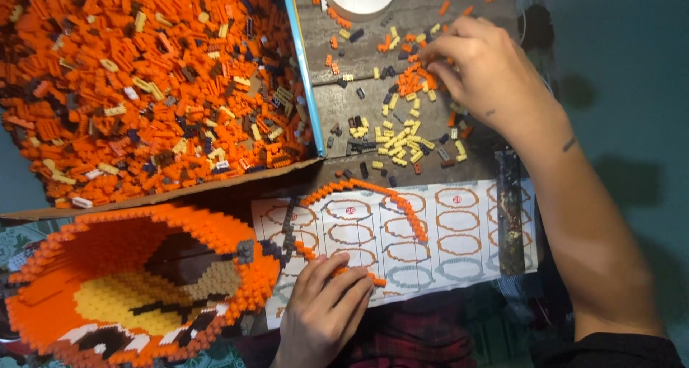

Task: Assembling a 3D structure using small interlocking plastic blocks by following a printed template.

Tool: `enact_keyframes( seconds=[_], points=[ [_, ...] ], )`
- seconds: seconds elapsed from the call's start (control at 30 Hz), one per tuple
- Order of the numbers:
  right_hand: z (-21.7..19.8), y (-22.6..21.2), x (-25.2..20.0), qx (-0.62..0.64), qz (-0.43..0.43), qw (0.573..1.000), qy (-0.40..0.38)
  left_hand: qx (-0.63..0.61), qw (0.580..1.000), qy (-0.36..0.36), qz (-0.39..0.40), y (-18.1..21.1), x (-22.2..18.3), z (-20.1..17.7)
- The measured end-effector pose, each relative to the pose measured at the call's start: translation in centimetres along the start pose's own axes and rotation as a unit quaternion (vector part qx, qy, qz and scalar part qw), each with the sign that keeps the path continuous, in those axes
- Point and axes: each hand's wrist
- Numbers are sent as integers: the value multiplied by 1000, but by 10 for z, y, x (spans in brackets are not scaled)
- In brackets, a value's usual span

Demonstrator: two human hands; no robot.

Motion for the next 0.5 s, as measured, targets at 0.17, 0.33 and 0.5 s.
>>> enact_keyframes(
  seconds=[0.17,0.33,0.5],
  points=[
    [20,-14,24,-19,-31,999,27,-3,1000,6,2,-2,-2,3],
    [43,-25,58,-28,-47,996,65,3,1000,9,4,-3,-1,2],
    [76,-31,81,-95,21,994,53,1,1000,-8,2,-3,-3,2]
  ],
)
Point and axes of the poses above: each hand's wrist, its own x-axis towards the middle knuckle, its own z-axis out of the palm, y = z × x, and after that the axes turned 10 degrees about y, right-handed
